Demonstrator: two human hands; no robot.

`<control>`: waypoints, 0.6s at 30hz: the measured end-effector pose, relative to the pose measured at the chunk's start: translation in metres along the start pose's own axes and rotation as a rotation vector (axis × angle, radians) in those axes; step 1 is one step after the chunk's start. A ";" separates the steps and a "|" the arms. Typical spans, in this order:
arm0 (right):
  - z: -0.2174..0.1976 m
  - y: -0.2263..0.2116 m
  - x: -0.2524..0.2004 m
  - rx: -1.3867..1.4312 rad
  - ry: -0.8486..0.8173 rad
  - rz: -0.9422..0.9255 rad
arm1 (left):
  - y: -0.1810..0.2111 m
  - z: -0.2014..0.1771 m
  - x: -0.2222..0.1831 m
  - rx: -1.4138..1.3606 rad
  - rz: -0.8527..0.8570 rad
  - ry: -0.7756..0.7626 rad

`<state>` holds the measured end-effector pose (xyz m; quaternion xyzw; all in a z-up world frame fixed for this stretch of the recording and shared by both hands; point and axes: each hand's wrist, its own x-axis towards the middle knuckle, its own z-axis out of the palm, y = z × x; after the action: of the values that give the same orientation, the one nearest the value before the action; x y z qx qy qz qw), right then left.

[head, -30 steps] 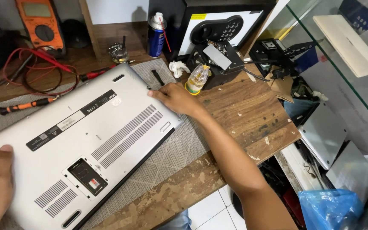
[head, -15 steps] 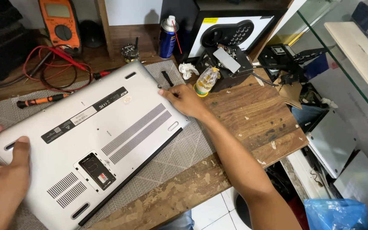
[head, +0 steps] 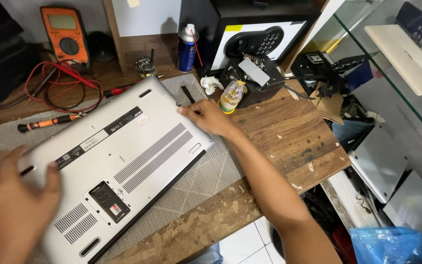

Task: Using a prying tool and hands to carefully remove the bottom cover of a laptop.

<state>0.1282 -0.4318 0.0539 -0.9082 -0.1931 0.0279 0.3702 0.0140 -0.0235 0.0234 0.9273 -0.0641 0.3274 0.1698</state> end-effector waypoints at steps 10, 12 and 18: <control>-0.007 0.013 0.001 0.120 -0.015 0.059 | 0.185 0.060 0.050 -0.393 0.894 -0.637; -0.008 0.017 0.002 0.135 -0.022 0.083 | 0.208 0.075 0.057 -0.291 0.982 -0.638; -0.013 0.028 0.005 0.187 -0.074 0.089 | 0.237 0.128 0.066 -0.151 1.064 -0.539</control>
<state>0.1441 -0.4571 0.0451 -0.8758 -0.1629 0.0958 0.4441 0.0858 -0.2915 0.0367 0.8036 -0.5833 0.1152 0.0260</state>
